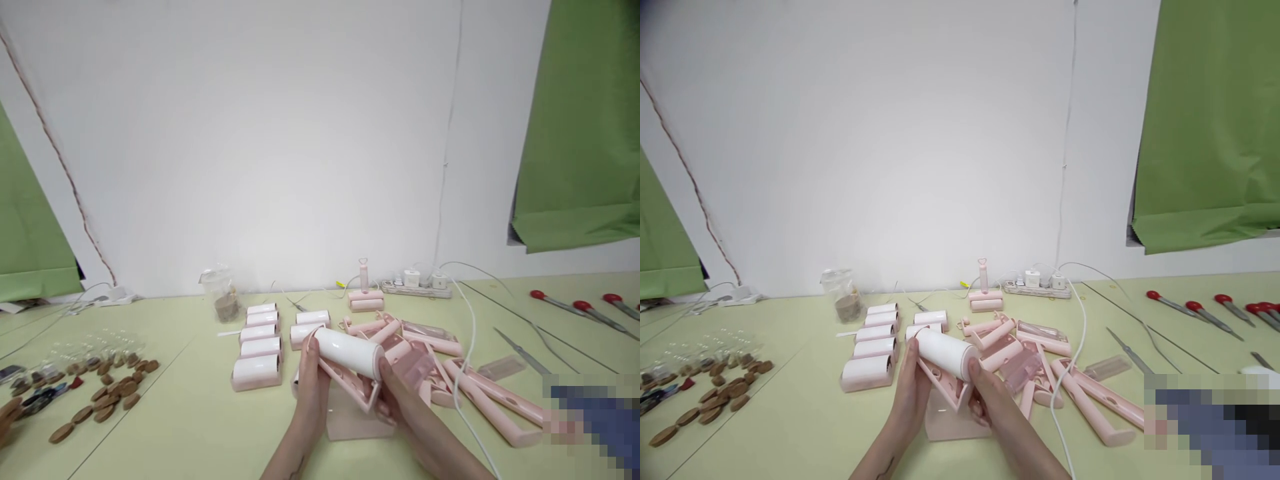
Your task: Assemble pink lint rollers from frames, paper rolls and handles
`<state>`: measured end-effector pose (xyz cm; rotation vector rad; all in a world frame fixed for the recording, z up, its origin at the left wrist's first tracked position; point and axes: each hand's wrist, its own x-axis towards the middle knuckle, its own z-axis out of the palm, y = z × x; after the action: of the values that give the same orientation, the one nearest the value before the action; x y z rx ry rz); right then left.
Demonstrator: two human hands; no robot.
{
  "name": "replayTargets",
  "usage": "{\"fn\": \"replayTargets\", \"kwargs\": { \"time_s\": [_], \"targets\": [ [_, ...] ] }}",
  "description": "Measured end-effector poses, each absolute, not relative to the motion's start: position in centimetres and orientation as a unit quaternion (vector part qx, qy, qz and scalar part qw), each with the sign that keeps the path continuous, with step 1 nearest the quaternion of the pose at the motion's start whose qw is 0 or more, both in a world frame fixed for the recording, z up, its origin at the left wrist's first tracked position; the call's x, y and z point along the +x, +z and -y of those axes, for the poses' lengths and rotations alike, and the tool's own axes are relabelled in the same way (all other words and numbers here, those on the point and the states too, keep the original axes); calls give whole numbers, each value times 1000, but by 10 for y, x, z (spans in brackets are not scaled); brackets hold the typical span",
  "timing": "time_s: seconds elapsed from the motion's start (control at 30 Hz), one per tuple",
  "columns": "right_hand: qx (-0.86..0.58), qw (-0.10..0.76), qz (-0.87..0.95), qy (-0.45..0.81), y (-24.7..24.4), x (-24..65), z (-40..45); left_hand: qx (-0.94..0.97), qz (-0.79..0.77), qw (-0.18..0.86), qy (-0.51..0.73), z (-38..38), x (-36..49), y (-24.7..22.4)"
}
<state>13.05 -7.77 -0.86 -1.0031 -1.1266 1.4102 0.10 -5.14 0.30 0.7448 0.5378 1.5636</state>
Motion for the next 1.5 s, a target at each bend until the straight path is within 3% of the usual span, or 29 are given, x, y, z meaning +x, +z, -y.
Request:
{"fn": "replayTargets", "kwargs": {
  "time_s": [0.2, 0.3, 0.4, 0.5, 0.67, 1.03, 1.5],
  "targets": [
    [-366, 443, 422, 702, -5, 114, 87, 273, -278, 630, 672, 51, 1, 0],
    [-313, 449, 445, 709, -9, 107, 91, 248, -308, 648, 650, 53, 2, -2],
    [-301, 473, 549, 621, -12, 106, 93, 267, -302, 659, 635, 55, 3, -1],
    [-380, 482, 652, 445, -9, 112, 94, 291, -280, 695, 595, 57, 3, 5],
    [-482, 437, 727, 220, -5, 120, 95, 260, -280, 743, 549, 64, 5, 11],
    [-430, 380, 814, -87, -15, 120, 91, 271, -311, 691, 593, 61, 8, 6],
    [-450, 308, 820, -174, -10, 111, 97, 257, -346, 668, 607, 57, 13, -5]
  ]
}}
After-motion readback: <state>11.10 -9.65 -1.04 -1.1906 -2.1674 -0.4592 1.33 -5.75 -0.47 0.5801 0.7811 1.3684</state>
